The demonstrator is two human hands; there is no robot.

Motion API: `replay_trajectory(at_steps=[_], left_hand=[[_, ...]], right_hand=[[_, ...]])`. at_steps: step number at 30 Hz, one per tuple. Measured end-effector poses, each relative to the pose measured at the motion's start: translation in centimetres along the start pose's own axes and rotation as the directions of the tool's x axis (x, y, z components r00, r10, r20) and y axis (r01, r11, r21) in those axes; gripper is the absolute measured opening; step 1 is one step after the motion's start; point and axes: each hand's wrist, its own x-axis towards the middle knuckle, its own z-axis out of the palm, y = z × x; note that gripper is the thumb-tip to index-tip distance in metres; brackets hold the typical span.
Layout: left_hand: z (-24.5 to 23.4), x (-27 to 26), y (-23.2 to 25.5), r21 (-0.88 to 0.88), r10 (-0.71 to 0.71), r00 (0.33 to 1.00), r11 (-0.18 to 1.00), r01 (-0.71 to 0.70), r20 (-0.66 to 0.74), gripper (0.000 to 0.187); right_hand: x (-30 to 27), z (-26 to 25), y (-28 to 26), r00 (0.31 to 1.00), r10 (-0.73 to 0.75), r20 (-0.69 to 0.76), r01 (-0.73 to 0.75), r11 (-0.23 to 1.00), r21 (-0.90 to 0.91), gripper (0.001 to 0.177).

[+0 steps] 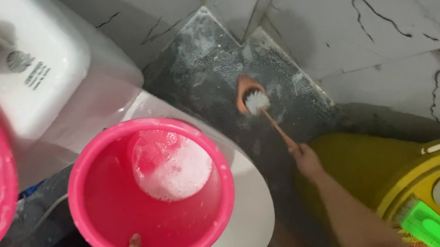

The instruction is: Cleaning the toilet and surrounding floor area in a bathroom.

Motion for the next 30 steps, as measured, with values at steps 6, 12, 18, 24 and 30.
replay_trajectory(at_steps=[6, 12, 18, 24, 30], left_hand=[[-0.7, 0.9, -0.1, 0.034, 0.066, 0.997, 0.997, -0.067, 0.036, 0.030], [-0.6, 0.9, 0.1, -0.059, 0.090, 0.991, 0.995, -0.085, 0.097, 0.034], [-0.2, 0.7, 1.0, -0.058, 0.086, 0.989, 0.995, -0.080, 0.116, 0.035], [-0.4, 1.1, 0.5, -0.067, 0.098, 0.985, 0.994, -0.089, 0.142, 0.036], [-0.3, 0.9, 0.5, -0.060, 0.090, 0.990, 0.995, -0.084, 0.111, 0.034]], right_hand=[[-0.6, 7.8, 2.1, 0.984, 0.156, -0.087, -0.100, 0.886, 0.453, 0.064], [-1.8, 10.4, 4.8, 0.977, 0.166, -0.130, -0.084, 0.872, 0.482, 0.060], [-4.4, 9.8, 5.4, 0.932, 0.361, -0.024, -0.293, 0.793, 0.534, 0.063], [-4.3, 7.9, 2.2, 0.948, 0.287, -0.139, -0.195, 0.867, 0.458, 0.061], [-3.5, 3.2, -5.9, 0.967, 0.038, -0.252, -0.027, 0.999, 0.047, 0.053]])
